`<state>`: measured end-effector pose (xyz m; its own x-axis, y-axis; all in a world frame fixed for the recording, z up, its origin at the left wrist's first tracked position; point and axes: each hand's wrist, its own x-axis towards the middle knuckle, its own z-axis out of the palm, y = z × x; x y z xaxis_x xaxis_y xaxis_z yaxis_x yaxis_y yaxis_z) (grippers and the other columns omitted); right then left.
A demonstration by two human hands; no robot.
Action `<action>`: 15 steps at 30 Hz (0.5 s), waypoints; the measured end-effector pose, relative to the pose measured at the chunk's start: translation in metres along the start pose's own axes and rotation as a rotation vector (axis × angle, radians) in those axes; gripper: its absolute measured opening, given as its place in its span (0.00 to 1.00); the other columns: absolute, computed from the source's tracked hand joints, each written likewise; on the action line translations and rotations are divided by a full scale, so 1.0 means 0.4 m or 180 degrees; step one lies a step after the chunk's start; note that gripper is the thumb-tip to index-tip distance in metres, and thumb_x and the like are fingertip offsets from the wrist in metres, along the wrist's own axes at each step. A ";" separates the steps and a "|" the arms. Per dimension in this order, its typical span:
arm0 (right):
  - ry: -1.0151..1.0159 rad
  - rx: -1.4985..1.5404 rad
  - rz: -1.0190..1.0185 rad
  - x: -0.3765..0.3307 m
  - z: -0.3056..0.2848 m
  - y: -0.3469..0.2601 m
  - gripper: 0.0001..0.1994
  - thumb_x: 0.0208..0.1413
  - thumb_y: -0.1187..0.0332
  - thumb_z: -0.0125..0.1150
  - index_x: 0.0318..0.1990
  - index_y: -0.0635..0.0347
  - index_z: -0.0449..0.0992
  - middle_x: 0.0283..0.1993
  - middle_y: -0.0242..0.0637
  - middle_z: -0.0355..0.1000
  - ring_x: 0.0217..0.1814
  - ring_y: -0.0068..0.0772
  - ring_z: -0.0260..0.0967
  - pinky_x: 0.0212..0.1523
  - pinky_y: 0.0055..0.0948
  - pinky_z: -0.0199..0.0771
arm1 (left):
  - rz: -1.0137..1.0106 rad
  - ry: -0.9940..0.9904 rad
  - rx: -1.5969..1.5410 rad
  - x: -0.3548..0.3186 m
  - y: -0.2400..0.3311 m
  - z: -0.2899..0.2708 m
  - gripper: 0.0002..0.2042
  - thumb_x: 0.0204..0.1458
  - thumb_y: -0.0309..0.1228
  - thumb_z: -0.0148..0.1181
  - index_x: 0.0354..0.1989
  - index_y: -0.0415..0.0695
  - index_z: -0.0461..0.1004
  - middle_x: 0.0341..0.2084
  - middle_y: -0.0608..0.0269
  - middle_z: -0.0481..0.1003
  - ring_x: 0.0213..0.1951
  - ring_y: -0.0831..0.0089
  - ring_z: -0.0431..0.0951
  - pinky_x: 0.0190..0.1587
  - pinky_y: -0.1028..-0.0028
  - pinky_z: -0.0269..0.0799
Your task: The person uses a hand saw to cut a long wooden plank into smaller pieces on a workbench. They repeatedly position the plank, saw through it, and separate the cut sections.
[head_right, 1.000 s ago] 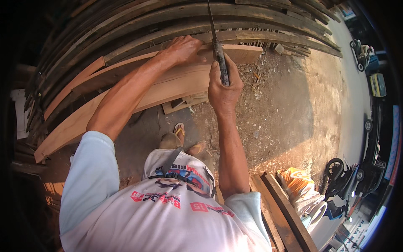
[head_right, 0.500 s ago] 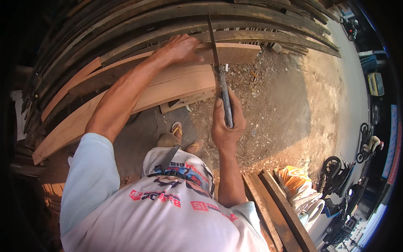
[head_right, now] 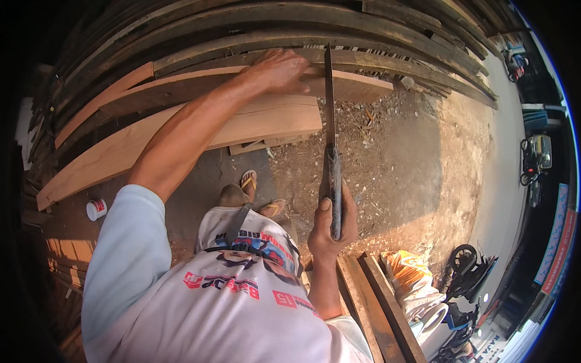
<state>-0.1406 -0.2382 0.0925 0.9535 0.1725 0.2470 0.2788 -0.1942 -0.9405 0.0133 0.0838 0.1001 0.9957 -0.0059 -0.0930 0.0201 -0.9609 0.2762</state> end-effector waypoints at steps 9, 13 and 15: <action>0.0122 -0.0265 -0.0430 0.248 0.164 -0.021 0.18 0.73 0.65 0.68 0.63 0.68 0.81 0.48 0.39 0.85 0.44 0.23 0.78 0.48 0.28 0.79 | 0.0106 -0.0178 0.0071 0.011 0.001 -0.005 0.28 0.58 0.52 0.74 0.55 0.40 0.82 0.49 0.45 0.85 0.57 0.44 0.84 0.62 0.43 0.78; 0.0023 -0.0166 -0.0157 -0.023 -0.027 -0.024 0.21 0.72 0.65 0.68 0.65 0.69 0.79 0.51 0.45 0.85 0.50 0.27 0.82 0.53 0.28 0.80 | -0.0086 -0.0270 -0.0022 0.017 -0.003 -0.010 0.28 0.60 0.54 0.72 0.56 0.42 0.79 0.57 0.49 0.82 0.64 0.48 0.79 0.66 0.43 0.74; 0.0066 -0.0260 -0.0153 -0.041 -0.025 -0.018 0.21 0.72 0.66 0.68 0.66 0.69 0.79 0.52 0.46 0.86 0.52 0.28 0.83 0.54 0.28 0.80 | 0.0105 -0.0245 0.0076 -0.011 -0.003 0.035 0.28 0.60 0.54 0.72 0.57 0.42 0.79 0.57 0.50 0.81 0.66 0.48 0.78 0.67 0.43 0.73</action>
<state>-0.1570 -0.2494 0.0975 0.9408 0.1635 0.2971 0.3319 -0.2643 -0.9055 0.0078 0.0811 0.0870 0.9858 -0.0581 -0.1577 -0.0157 -0.9661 0.2575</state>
